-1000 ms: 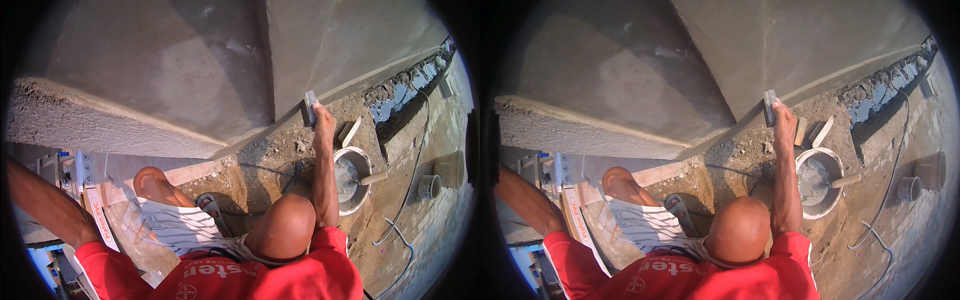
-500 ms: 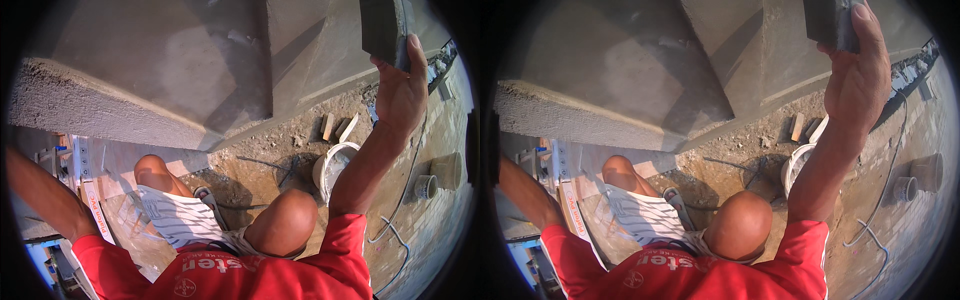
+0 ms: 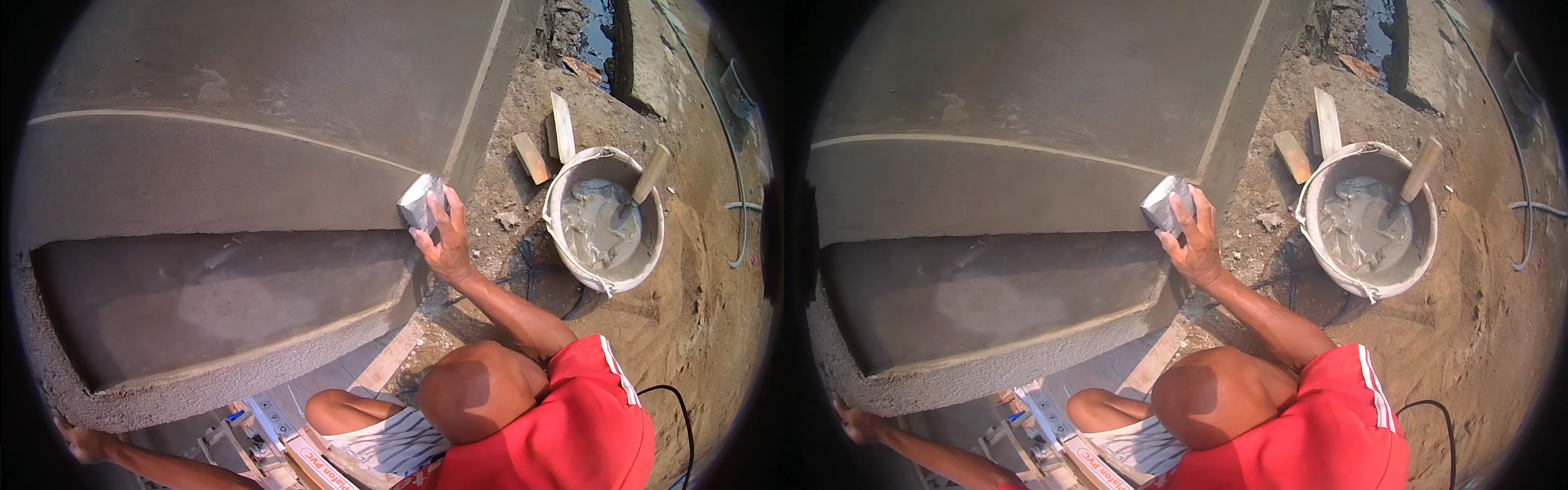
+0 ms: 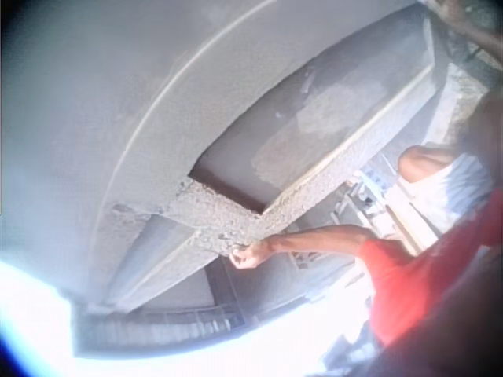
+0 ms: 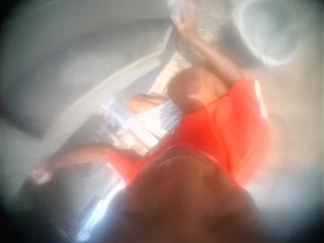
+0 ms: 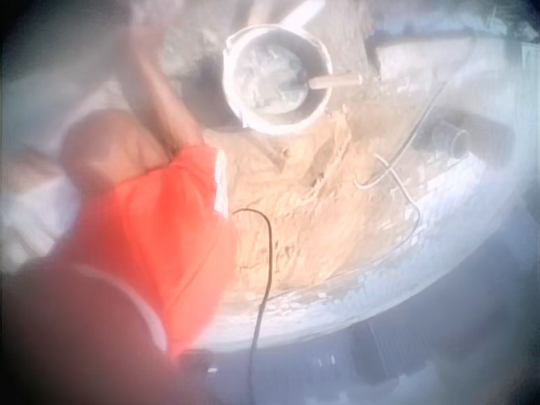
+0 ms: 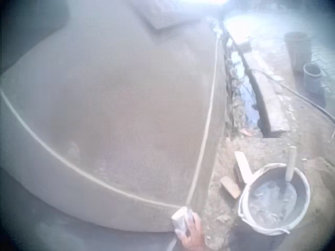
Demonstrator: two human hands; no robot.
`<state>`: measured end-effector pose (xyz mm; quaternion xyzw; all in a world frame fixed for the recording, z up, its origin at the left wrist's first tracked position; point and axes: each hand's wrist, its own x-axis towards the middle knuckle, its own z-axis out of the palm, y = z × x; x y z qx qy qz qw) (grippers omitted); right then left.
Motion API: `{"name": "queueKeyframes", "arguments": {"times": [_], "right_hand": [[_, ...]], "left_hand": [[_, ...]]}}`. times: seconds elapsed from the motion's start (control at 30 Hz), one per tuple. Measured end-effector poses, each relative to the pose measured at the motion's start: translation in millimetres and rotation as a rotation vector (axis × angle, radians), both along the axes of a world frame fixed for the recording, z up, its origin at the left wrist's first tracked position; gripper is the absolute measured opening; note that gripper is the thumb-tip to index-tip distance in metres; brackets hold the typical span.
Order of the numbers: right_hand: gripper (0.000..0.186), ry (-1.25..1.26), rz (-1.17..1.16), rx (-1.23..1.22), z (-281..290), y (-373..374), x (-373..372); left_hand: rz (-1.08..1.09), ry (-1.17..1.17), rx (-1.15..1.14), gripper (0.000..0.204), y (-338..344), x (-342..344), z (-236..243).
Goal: The person smooths a freshly plastered concrete wall using a rectangular trowel. They repeatedly rub the tool along the surface and edges to create a uniform finish.
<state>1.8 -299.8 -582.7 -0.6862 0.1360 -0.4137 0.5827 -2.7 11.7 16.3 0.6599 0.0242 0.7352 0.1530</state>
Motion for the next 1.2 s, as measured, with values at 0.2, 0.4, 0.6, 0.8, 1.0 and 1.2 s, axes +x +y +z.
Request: {"name": "queueKeyframes", "arguments": {"times": [0.2,0.4,0.6,0.8,1.0,1.2], "right_hand": [[0.067,0.099,-0.096,0.456,-28,0,15],[0.064,0.019,0.003,0.001,-44,22,-14],[0.062,-0.032,-0.07,0.18,36,-8,16],[0.062,-0.078,0.006,0.091,-7,1,0],[0.06,-0.192,0.044,-0.07,50,-2,2],[0.062,0.004,-0.071,0.337,-4,-8,15]], "left_hand": [[-0.068,-0.102,0.347,0.023,12,8,17],[0.082,-0.106,0.494,0.023,51,15,51],[0.171,-0.087,0.564,0.023,42,9,38],[0.176,-0.109,0.552,0.023,32,-3,39],[0.033,-0.089,0.443,0.023,35,15,32],[0.113,-0.107,0.488,0.024,31,4,43]]}}
